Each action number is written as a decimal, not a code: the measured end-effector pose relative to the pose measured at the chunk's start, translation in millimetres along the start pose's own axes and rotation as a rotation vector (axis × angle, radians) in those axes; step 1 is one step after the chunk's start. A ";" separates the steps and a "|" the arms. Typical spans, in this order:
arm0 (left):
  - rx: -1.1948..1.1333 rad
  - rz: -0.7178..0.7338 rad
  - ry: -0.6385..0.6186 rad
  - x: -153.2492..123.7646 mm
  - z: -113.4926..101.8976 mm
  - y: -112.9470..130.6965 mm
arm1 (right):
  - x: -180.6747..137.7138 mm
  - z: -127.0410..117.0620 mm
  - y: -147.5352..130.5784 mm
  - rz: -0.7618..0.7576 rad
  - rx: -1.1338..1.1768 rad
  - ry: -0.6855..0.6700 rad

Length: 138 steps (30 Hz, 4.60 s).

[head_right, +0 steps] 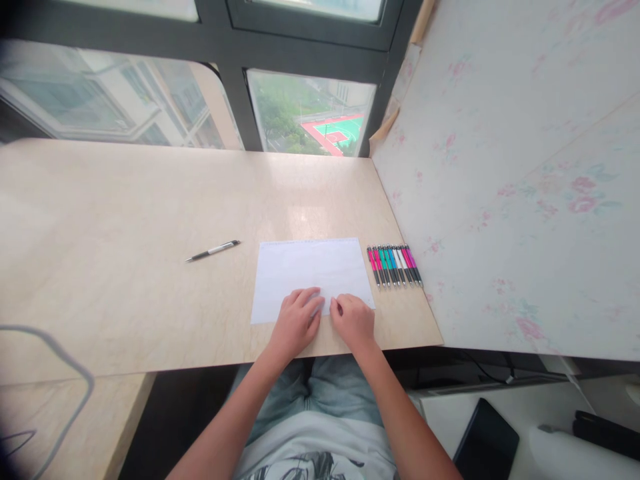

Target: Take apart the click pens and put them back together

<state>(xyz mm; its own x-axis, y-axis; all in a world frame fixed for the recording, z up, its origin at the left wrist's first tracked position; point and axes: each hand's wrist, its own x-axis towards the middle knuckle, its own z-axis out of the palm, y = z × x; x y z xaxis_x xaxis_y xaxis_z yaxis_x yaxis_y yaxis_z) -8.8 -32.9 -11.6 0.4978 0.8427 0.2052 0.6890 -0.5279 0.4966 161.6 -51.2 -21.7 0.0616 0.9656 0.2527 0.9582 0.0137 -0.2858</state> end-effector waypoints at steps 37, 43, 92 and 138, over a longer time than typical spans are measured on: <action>0.001 0.015 0.049 -0.9 3.7 -1.1 | 2.1 4.2 3.1 0.091 0.117 -0.048; -0.377 -0.027 0.253 0.9 1.5 -16.8 | 0.4 2.9 7.0 0.081 0.177 -0.006; -1.606 -0.570 0.333 -9.6 -0.3 20.7 | -15.9 -7.0 2.5 0.007 0.933 0.112; -1.480 -0.672 0.461 -6.8 4.9 27.4 | 11.6 -38.2 14.0 -0.269 0.944 -0.046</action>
<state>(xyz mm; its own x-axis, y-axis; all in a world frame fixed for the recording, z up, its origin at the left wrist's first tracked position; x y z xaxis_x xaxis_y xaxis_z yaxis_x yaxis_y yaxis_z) 9.3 -53.6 -3.4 -0.0256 0.9605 -0.2773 -0.4828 0.2310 0.8447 186.4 -49.8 12.4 -0.1559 0.9086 0.3875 0.3200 0.4176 -0.8504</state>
